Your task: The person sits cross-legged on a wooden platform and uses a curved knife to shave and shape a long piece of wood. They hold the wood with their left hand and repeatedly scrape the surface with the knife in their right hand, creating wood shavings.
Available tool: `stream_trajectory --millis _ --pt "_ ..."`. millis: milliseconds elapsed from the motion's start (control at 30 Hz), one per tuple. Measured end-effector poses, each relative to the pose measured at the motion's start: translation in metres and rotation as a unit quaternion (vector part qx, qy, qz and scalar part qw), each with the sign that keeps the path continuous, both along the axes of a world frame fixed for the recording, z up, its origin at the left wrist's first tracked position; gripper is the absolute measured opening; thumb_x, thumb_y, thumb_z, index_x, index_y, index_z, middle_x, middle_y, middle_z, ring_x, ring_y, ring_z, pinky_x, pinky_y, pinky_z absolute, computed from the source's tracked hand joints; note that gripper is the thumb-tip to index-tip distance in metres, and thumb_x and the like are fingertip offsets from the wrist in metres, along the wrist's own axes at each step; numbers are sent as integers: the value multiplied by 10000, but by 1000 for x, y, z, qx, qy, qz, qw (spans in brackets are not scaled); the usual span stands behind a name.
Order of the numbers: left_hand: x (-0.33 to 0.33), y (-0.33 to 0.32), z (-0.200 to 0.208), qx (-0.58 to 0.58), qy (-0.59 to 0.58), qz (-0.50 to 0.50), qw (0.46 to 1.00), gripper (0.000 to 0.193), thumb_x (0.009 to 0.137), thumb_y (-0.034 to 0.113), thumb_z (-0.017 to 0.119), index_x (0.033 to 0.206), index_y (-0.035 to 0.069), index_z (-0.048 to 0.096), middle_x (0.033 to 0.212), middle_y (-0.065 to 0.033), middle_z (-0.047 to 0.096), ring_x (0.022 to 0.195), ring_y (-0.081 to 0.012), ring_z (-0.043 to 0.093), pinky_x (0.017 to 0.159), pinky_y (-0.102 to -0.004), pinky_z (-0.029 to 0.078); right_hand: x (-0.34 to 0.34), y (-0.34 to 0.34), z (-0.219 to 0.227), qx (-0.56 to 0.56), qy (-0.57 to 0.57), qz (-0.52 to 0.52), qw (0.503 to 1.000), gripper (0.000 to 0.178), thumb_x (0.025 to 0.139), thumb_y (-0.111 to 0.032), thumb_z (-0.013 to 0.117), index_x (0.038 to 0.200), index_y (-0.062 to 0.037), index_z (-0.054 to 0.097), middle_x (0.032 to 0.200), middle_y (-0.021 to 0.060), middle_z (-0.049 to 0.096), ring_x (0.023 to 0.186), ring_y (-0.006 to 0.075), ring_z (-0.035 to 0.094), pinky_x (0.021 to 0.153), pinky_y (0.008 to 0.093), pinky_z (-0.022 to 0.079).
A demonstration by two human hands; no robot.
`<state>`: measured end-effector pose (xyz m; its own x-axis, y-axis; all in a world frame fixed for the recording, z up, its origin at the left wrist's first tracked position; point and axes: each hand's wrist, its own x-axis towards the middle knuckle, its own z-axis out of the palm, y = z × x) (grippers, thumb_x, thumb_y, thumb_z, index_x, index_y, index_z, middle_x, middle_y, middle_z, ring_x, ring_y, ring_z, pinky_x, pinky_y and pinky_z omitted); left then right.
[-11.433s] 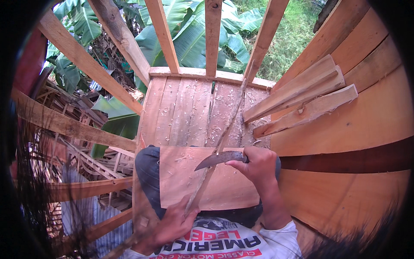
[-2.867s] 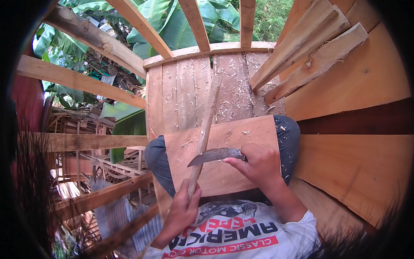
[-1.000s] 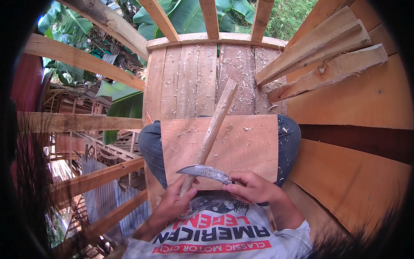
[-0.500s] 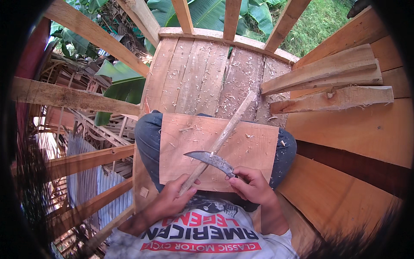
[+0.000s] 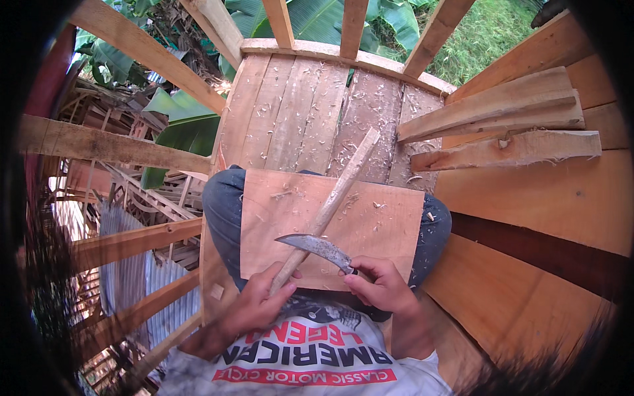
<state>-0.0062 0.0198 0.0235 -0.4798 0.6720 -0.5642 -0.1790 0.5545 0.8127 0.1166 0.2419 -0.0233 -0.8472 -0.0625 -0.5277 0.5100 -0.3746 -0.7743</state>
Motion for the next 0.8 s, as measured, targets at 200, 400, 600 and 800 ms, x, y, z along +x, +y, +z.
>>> stream_trajectory --millis 200,400,600,800 --pt "1 -4 2 21 -10 9 1000 237 900 125 551 1093 -11 545 815 -131 612 752 -189 598 694 -305 462 -6 4 5 -9 26 20 999 153 885 -62 611 1017 13 618 657 -4 560 465 32 452 399 191 336" --pt "6 -5 -2 29 -28 24 999 217 910 148 550 1083 17 556 754 -69 579 694 -123 544 640 -277 443 -8 6 5 11 13 -6 1000 157 881 -65 616 1013 21 617 654 -7 561 474 25 457 410 186 343" --pt "3 -8 -5 30 -29 19 999 222 909 135 548 1085 0 544 760 -102 593 709 -161 574 654 -294 450 -11 8 7 29 -4 3 1000 133 885 -50 599 998 19 613 598 -24 534 461 31 464 401 191 336" --pt "2 -7 -5 11 -37 1 999 228 906 123 545 1088 -14 534 765 -142 605 723 -206 607 669 -310 458 -10 12 2 19 -8 -47 999 150 891 -51 585 1019 25 601 616 -1 545 447 40 467 389 199 336"
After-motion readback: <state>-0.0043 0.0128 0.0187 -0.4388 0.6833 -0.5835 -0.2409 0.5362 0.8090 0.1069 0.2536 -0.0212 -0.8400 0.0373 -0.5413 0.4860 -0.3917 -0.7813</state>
